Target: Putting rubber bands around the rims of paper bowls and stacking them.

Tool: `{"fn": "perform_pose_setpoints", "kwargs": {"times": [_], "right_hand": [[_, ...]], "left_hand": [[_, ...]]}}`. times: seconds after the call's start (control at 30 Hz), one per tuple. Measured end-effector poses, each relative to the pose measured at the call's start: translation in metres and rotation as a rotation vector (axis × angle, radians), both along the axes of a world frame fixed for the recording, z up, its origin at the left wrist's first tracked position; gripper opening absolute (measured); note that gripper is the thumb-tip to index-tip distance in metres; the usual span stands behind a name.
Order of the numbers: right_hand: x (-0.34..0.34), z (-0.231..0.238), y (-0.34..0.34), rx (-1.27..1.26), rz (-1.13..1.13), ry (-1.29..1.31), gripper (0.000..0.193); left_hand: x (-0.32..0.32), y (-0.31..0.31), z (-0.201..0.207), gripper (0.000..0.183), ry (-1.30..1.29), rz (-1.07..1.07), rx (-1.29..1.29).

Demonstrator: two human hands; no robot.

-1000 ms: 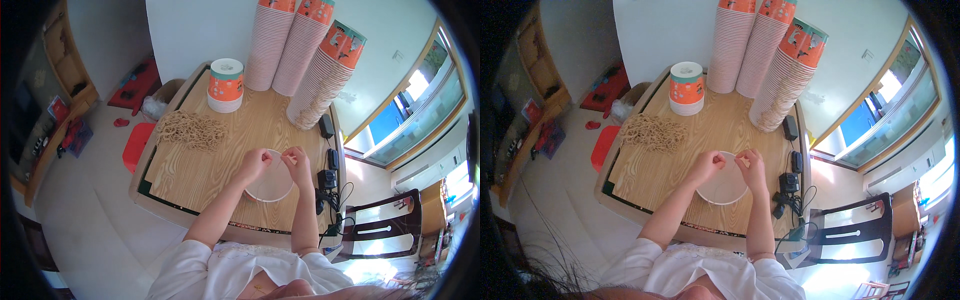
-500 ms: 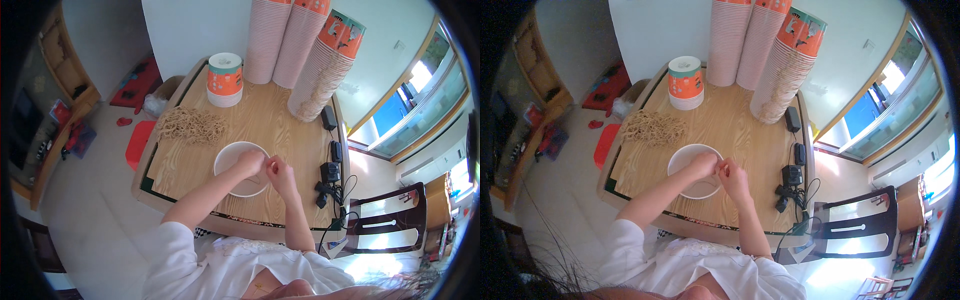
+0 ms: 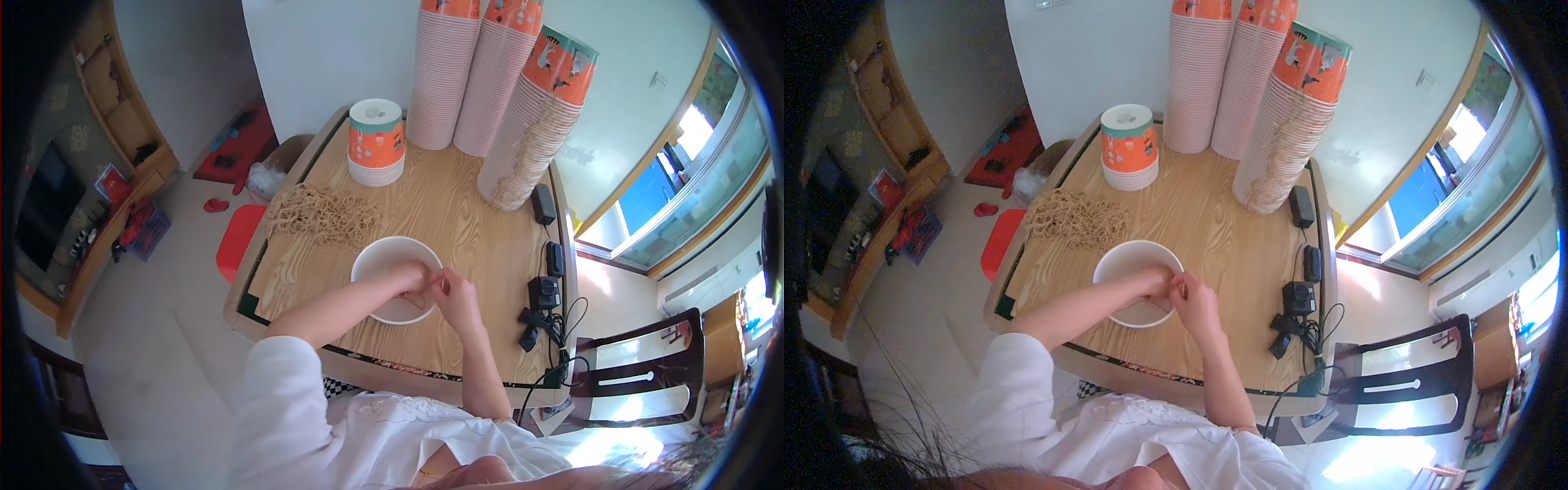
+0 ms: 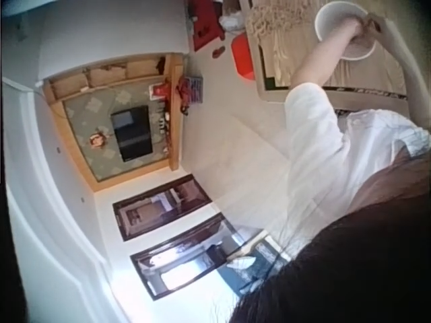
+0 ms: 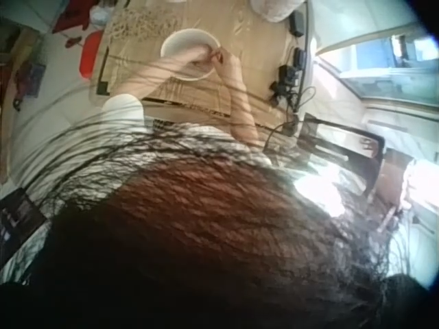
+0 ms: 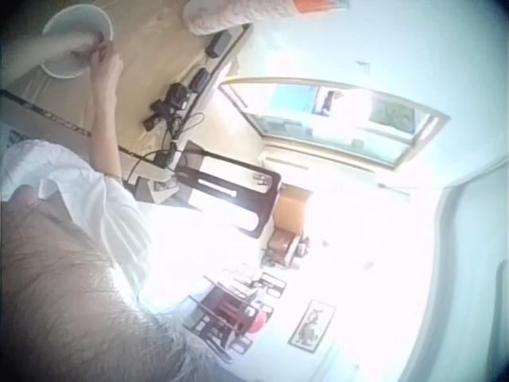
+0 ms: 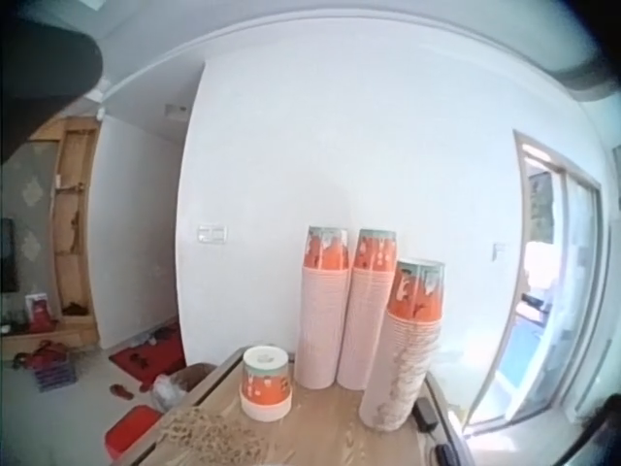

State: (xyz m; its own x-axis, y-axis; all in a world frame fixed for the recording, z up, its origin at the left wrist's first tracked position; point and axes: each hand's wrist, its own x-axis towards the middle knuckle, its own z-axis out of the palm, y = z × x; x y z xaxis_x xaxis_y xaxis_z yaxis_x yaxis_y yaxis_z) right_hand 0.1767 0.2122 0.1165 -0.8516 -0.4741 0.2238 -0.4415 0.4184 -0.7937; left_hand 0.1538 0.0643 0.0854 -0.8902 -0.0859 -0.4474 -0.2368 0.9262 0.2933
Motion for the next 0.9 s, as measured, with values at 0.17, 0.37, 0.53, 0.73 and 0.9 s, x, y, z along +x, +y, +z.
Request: {"fn": "perform_pose_setpoints", "kwargs": {"times": [0.17, 0.37, 0.53, 0.73, 0.9], "right_hand": [[-0.005, 0.006, 0.017, -0.024, -0.003, -0.085, 0.027], [-0.007, 0.007, 0.019, 0.024, 0.059, -0.094, 0.032], [0.004, 0.005, 0.006, 0.047, 0.063, -0.057, 0.031], [0.005, 0.005, 0.007, 0.045, 0.04, -0.071, 0.031], [0.005, 0.008, 0.006, -0.002, 0.021, -0.093, 0.038]], "left_hand": [[0.017, -0.033, 0.03, 0.018, -0.009, 0.181, 0.789], [0.023, -0.028, 0.01, 0.021, -0.117, 0.154, 0.469], [0.001, -0.011, -0.055, 0.02, -0.305, 0.456, 0.443], [0.004, -0.003, -0.053, 0.016, -0.192, 0.279, 0.348], [0.01, -0.018, -0.029, 0.018, -0.208, 0.375, 0.467]]}}
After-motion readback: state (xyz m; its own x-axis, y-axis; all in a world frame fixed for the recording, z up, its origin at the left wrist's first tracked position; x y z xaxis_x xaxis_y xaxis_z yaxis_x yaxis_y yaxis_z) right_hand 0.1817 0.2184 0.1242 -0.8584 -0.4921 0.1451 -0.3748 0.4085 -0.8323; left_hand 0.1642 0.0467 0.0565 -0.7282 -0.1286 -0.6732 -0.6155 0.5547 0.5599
